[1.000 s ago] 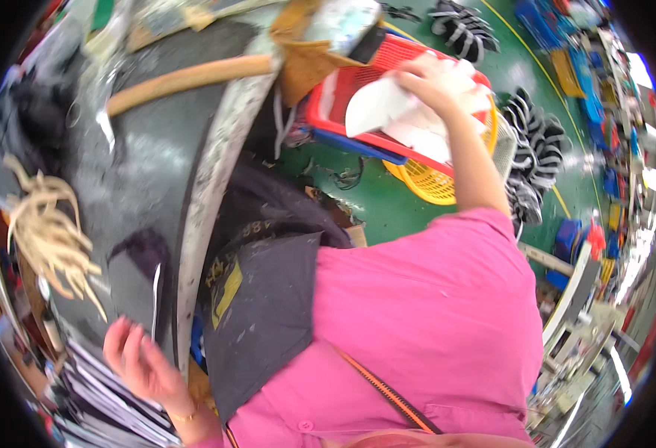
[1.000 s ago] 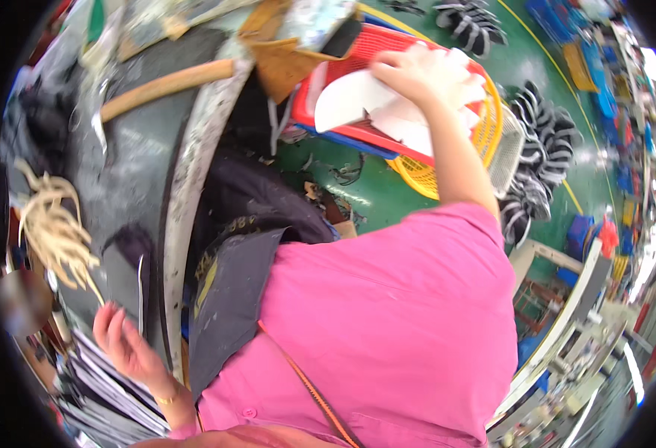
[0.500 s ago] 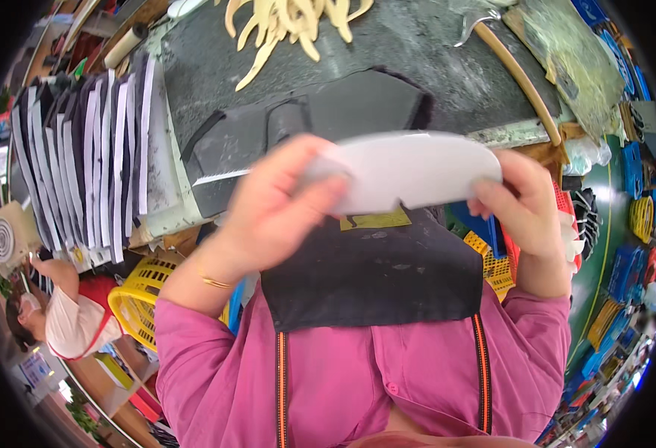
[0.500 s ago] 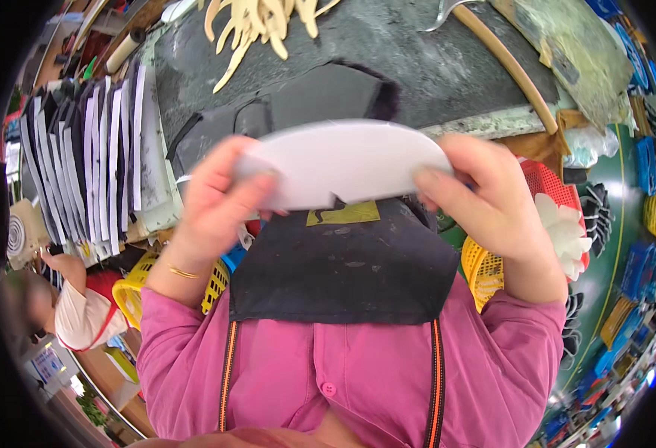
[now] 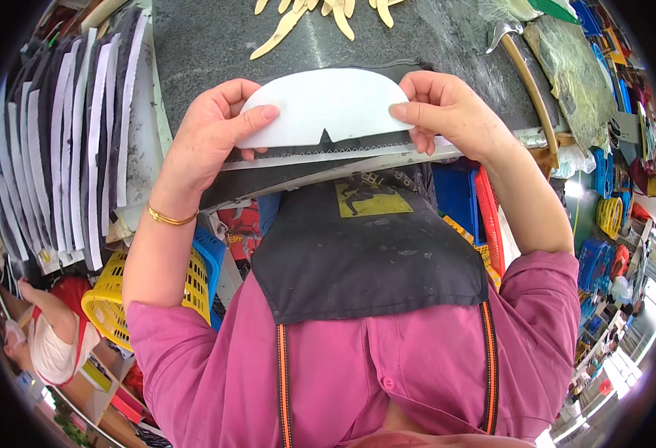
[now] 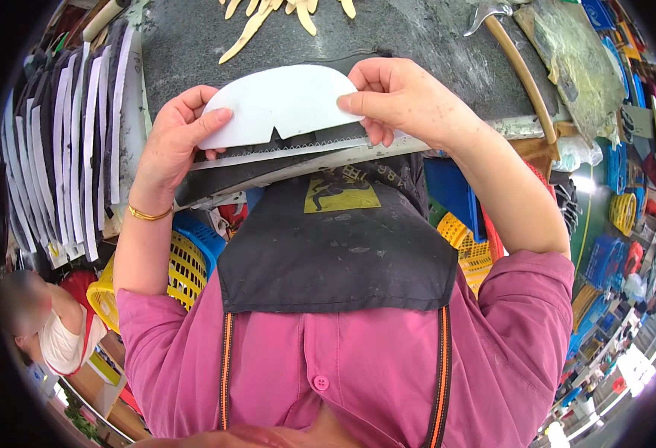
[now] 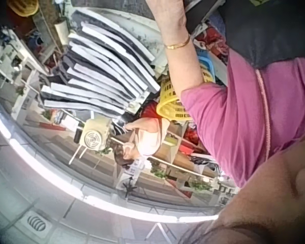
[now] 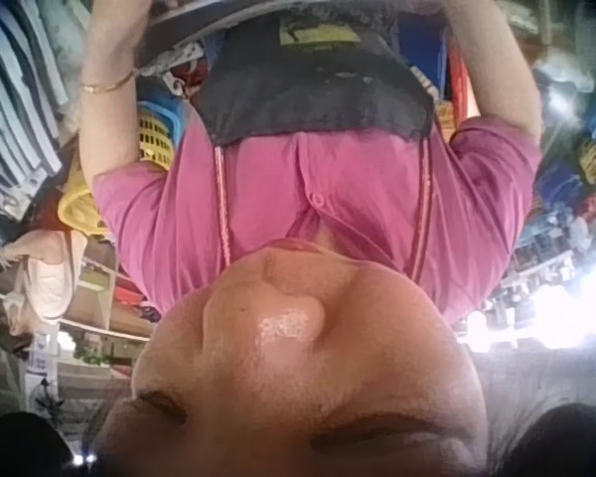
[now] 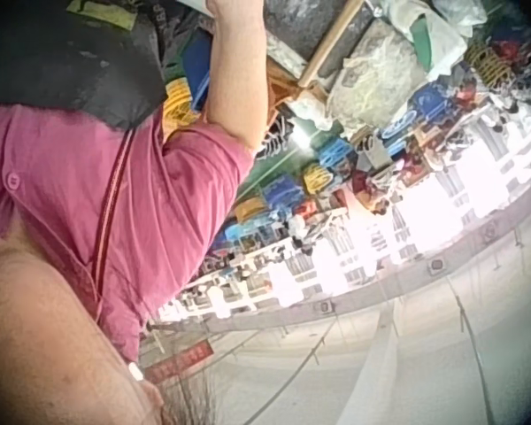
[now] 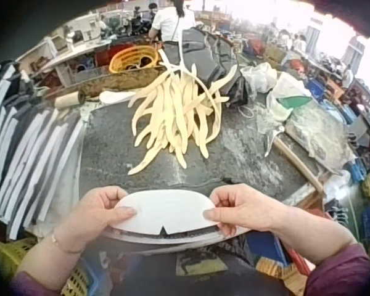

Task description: Manually assemble and secure shoe components using adhesive and a hammer.

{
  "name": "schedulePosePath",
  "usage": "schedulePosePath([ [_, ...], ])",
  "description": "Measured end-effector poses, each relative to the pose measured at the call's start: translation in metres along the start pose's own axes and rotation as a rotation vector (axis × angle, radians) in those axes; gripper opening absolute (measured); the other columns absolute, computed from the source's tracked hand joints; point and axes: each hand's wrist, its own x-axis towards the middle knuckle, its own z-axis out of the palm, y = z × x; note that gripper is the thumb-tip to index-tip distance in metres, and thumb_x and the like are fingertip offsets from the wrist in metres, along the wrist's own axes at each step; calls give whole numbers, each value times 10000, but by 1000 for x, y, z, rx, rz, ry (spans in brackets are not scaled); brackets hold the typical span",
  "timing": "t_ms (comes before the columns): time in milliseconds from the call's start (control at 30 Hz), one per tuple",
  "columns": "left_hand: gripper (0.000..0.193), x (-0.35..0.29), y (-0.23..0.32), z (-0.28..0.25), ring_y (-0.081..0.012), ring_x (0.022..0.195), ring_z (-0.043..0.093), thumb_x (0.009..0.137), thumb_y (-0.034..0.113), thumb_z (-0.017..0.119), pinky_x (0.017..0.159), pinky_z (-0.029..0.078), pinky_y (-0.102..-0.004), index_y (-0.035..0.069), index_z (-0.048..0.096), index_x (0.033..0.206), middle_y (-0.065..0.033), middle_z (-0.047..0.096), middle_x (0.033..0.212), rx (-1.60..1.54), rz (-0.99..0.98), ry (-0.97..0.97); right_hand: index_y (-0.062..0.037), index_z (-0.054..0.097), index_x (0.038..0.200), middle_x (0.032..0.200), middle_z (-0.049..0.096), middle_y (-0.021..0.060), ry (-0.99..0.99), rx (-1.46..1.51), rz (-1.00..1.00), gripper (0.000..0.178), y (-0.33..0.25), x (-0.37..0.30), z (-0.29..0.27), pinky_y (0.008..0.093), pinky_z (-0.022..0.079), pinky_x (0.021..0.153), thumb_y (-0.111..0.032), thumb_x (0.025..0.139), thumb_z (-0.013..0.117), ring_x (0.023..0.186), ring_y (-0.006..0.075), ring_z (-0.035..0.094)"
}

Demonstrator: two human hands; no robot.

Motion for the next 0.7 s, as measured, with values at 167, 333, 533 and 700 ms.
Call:
schedulePosePath([
  [167, 288, -2, 5, 5, -38, 659, 600, 903, 143, 739, 511, 440, -178, 35, 560, 1102, -14, 686, 845, 80, -33, 3, -46, 622, 803, 657, 605, 3, -46, -87, 72, 249, 4, 3, -1, 236, 468, 511, -237, 962, 646, 554, 71, 587],
  [333, 309, -1, 6, 14, -72, 655, 596, 875, 137, 746, 523, 452, -222, 34, 517, 1057, -39, 659, 795, 295, -73, 70, -24, 622, 787, 642, 606, 23, -62, -199, 148, 272, -9, 7, 1, 243, 481, 521, -237, 956, 612, 559, 91, 616],
  [533, 293, 7, 8, 18, -107, 630, 536, 861, 149, 740, 547, 439, -264, 58, 470, 927, -37, 561, 709, 827, 143, 32, -1, 677, 853, 725, 678, 115, -172, -729, 92, 252, -22, 22, -1, 335, 555, 611, -242, 911, 633, 605, 211, 684],
  [700, 420, 1, 15, 15, -272, 818, 673, 809, 341, 801, 702, 512, -436, 44, 531, 934, -125, 666, 858, 1484, 431, 144, -118, 744, 1045, 1109, 737, 97, 87, -1575, -296, 378, -32, 17, 19, 500, 577, 759, -430, 832, 735, 980, 415, 703],
])
